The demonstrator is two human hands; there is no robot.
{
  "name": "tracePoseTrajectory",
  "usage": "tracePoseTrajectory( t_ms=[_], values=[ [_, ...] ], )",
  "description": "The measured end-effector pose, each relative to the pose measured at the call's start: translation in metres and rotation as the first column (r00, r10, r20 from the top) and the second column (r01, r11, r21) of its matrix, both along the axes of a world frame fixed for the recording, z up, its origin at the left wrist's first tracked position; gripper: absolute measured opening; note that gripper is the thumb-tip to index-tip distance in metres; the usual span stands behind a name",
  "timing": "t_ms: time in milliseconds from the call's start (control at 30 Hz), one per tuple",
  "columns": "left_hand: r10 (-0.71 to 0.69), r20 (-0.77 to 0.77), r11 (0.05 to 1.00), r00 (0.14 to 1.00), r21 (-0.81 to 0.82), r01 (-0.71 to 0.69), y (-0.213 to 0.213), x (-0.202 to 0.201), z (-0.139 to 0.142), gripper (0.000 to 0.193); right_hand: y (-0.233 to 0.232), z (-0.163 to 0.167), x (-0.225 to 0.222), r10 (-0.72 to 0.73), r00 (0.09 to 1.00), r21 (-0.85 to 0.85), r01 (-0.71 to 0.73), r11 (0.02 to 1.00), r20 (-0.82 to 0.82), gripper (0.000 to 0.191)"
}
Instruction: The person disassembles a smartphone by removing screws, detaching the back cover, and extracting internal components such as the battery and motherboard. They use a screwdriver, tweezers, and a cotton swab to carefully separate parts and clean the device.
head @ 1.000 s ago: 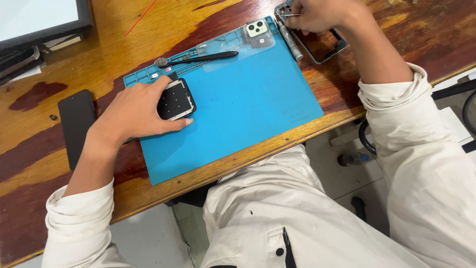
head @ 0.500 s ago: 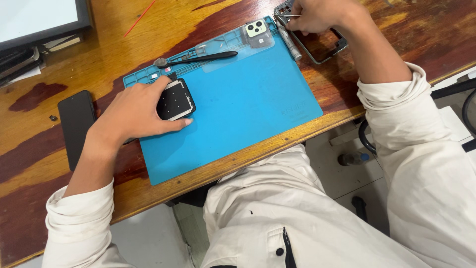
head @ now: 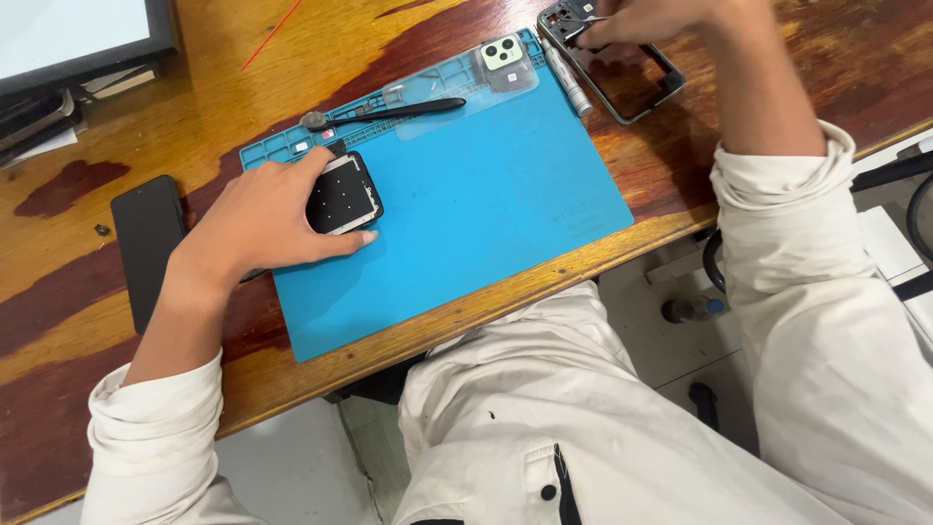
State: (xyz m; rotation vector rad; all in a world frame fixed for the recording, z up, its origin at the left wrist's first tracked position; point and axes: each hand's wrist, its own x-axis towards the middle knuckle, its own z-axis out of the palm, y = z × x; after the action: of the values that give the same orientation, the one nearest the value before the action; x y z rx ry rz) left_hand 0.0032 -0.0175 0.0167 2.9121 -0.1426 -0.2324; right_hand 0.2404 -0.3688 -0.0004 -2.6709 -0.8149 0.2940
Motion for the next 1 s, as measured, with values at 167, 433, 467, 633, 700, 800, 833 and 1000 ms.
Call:
tracePoseTrajectory(
  t_ms=[167,433,467,633,700,800,833,1000],
  values=[
    [-0.009,0.002,1.0,1.0,0.005,0.009,0.001,-0.001,0.0,0.076,-0.011,0.003,0.006,0.124,0.992,0.024,-0.123,0.992,-0.039,0.039],
    [0.002,0.002,1.0,1.0,0.008,-0.002,0.002,-0.001,0.0,0.076,-0.013,-0.007,0.0,0.053,0.988,-0.178,-0.027,0.984,0.146,0.071],
    [0.007,0.0,1.0,1.0,0.004,-0.007,0.002,0.0,0.0,0.076,-0.013,-0.009,0.001,0.056,0.988,-0.177,-0.03,0.984,0.145,0.071],
    [0.009,-0.01,1.0,1.0,0.015,-0.009,0.002,0.0,0.001,0.077,-0.022,-0.015,0.013,0.094,0.977,-0.206,-0.053,0.977,0.191,0.071],
    [0.012,-0.012,1.0,1.0,0.019,-0.011,0.002,0.0,0.001,0.076,-0.025,-0.021,0.014,0.083,0.977,-0.217,-0.039,0.975,0.194,0.071],
    [0.005,-0.002,1.0,1.0,0.018,-0.005,0.001,0.0,0.0,0.076,-0.029,-0.025,0.017,0.071,0.977,-0.222,-0.025,0.975,0.199,0.071],
    [0.005,-0.003,1.0,1.0,0.013,-0.005,0.002,0.0,0.0,0.076,-0.03,-0.026,0.018,0.069,0.977,-0.22,-0.024,0.975,0.202,0.071],
    [-0.007,0.008,1.0,1.0,0.01,0.007,0.002,-0.001,0.0,0.077,-0.032,-0.026,0.019,0.061,0.972,-0.22,-0.01,0.976,0.228,0.071]
  ],
)
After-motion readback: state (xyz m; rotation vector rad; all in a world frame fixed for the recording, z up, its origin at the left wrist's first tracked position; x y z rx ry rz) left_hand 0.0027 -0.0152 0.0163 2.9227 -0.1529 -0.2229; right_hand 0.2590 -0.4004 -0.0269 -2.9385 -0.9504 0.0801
